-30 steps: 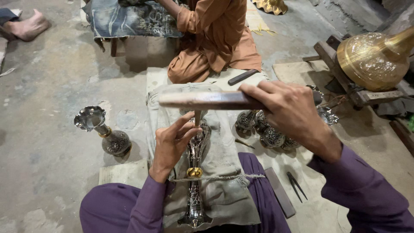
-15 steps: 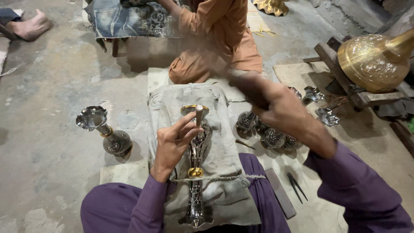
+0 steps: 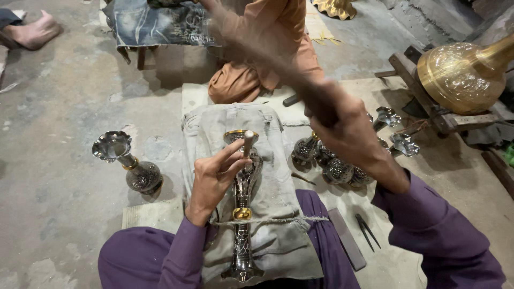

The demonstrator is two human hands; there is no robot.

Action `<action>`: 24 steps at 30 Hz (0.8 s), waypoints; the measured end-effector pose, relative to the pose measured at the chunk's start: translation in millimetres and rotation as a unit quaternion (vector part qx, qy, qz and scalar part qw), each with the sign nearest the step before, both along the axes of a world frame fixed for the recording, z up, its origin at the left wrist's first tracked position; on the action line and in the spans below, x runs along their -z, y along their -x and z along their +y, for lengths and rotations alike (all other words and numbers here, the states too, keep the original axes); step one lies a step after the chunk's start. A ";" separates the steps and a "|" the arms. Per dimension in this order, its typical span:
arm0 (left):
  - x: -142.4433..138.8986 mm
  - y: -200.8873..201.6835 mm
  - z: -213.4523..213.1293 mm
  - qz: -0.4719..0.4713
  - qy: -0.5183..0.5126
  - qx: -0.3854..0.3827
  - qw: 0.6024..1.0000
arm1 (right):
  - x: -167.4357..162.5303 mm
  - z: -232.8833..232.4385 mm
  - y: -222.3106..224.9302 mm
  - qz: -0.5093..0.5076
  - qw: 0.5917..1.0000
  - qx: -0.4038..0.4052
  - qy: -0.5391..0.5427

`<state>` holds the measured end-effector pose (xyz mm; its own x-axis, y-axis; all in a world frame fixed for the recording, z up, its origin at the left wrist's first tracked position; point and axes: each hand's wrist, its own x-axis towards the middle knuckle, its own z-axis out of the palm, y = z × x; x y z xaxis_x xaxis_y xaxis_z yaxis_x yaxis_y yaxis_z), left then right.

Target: The person sits on the floor holding a small chisel against an ornate silver vase resting on a cloth pad on their lap, and strikes the chisel with a wooden mallet to engrave decorative patterns into the metal, repositioning the chisel repeatedly around the vase surface.

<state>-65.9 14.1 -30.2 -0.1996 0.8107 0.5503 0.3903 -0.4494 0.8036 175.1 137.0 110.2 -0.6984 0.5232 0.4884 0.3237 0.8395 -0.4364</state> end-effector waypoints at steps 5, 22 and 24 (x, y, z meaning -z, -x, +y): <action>-1.2 0.6 1.5 0.036 0.015 -0.030 0.999 | 4.9 1.6 0.5 -0.248 0.946 0.117 -0.172; -3.7 3.0 -0.3 0.064 -0.018 -0.023 0.997 | 11.3 -4.2 -1.4 -0.197 0.955 0.097 -0.202; -2.7 3.2 0.1 0.048 -0.012 -0.004 0.999 | 14.2 -8.2 2.1 -0.107 0.988 0.106 -0.045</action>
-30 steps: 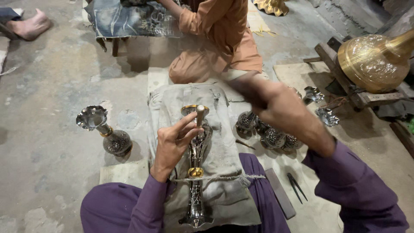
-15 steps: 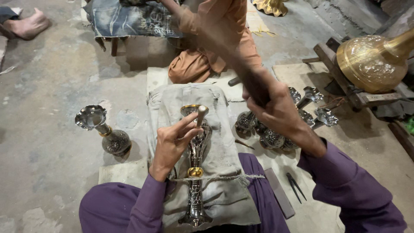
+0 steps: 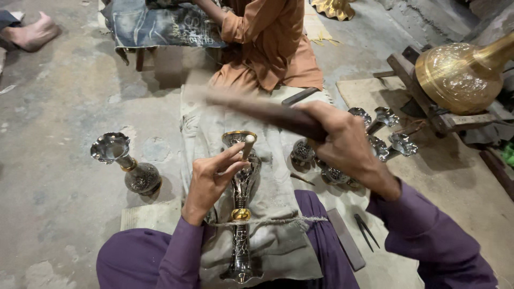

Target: The person sits on the floor holding a small chisel against an ornate silver vase resting on a cloth pad on their lap, and strikes the chisel with a wooden mallet to engrave decorative patterns into the metal, repositioning the chisel repeatedly around the vase surface.

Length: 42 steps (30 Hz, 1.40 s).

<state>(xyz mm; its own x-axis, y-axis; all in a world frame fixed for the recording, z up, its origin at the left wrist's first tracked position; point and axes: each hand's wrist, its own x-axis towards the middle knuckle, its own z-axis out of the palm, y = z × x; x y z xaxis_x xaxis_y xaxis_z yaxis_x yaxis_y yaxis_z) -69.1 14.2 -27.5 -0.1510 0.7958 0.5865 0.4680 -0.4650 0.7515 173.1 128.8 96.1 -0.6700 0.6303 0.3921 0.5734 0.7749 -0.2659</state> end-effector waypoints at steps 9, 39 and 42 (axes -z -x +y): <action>15.6 5.6 -0.3 -0.024 -0.102 -0.033 0.994 | 17.4 -17.0 -16.5 0.027 0.997 -0.028 0.070; 139.8 -84.9 -129.2 -0.477 0.036 -0.050 0.877 | 213.5 -190.2 -46.6 0.064 0.964 -0.232 0.115; 127.9 -81.0 -129.4 -0.461 0.037 -0.050 0.885 | 195.3 -192.3 -47.3 0.071 0.957 -0.242 0.141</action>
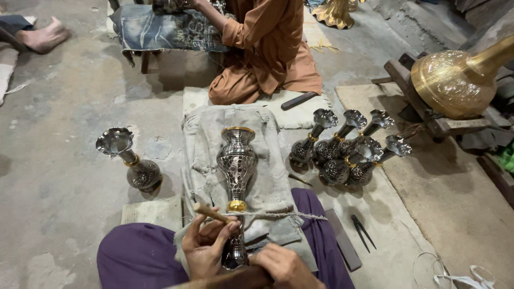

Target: The person sits on the floor holding a small chisel against an ornate silver vase resting on a cloth pad on their lap, and strikes the chisel with a wooden mallet to engrave decorative patterns into the metal, repositioning the chisel repeatedly around the vase surface.

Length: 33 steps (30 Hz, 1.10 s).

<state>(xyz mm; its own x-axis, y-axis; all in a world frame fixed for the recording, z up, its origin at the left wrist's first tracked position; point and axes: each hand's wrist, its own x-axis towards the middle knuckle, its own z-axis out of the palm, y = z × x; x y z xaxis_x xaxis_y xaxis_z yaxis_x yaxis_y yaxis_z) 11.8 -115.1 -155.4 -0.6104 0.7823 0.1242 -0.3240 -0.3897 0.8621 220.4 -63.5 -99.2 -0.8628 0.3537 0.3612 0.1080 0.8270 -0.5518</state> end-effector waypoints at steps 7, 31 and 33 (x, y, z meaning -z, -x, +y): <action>-40.4 56.0 26.8 0.409 0.189 -0.020 0.892 | -53.0 25.4 -20.5 0.063 0.955 0.067 0.281; -124.0 58.4 122.5 0.558 -0.049 0.064 0.826 | -71.7 149.7 -35.0 0.111 0.978 0.174 0.012; -122.9 59.2 122.4 0.560 -0.048 0.058 0.825 | -87.9 154.5 -29.8 0.099 0.974 0.202 -0.023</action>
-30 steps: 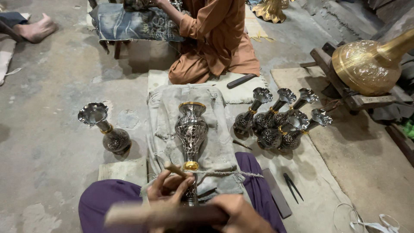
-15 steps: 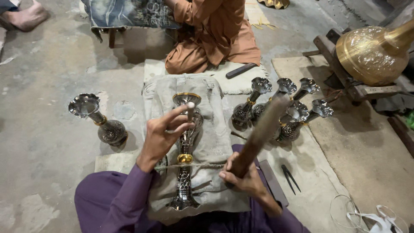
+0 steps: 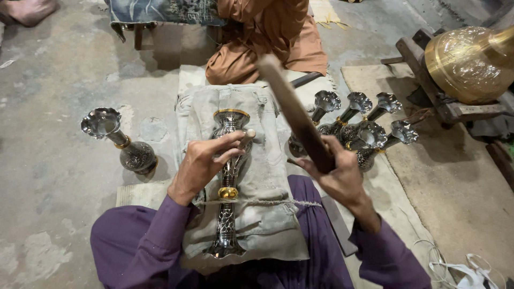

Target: The person sits on the floor holding a small chisel against an ornate silver vase resting on a cloth pad on their lap, and strikes the chisel with a wooden mallet to engrave decorative patterns into the metal, repositioning the chisel repeatedly around the vase surface.

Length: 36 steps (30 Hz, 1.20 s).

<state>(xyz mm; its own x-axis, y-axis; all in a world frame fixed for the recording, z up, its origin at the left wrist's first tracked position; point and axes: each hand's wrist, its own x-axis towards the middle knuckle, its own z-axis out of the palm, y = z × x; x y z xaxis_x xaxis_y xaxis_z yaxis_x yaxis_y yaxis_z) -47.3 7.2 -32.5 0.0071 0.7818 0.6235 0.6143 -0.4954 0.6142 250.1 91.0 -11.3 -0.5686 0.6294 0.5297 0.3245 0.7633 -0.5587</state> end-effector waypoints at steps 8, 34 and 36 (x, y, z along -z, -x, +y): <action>4.8 0.8 1.7 0.005 -0.011 -0.007 1.000 | -45.2 2.8 6.2 -0.150 0.966 0.098 -0.187; 2.7 -0.5 0.2 -0.002 0.013 -0.014 1.000 | -51.4 10.6 7.4 -0.100 0.989 0.076 -0.078; 2.1 -0.8 0.3 -0.003 0.012 -0.009 1.000 | -53.5 10.8 6.6 -0.138 0.988 0.064 -0.013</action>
<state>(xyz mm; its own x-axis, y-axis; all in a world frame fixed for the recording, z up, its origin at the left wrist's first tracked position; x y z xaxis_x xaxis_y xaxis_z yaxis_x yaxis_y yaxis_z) -46.5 7.5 -34.5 -0.0109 0.7965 0.6046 0.6200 -0.4690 0.6290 243.5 101.8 42.2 -0.6100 0.6943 0.3819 0.5570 0.7185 -0.4166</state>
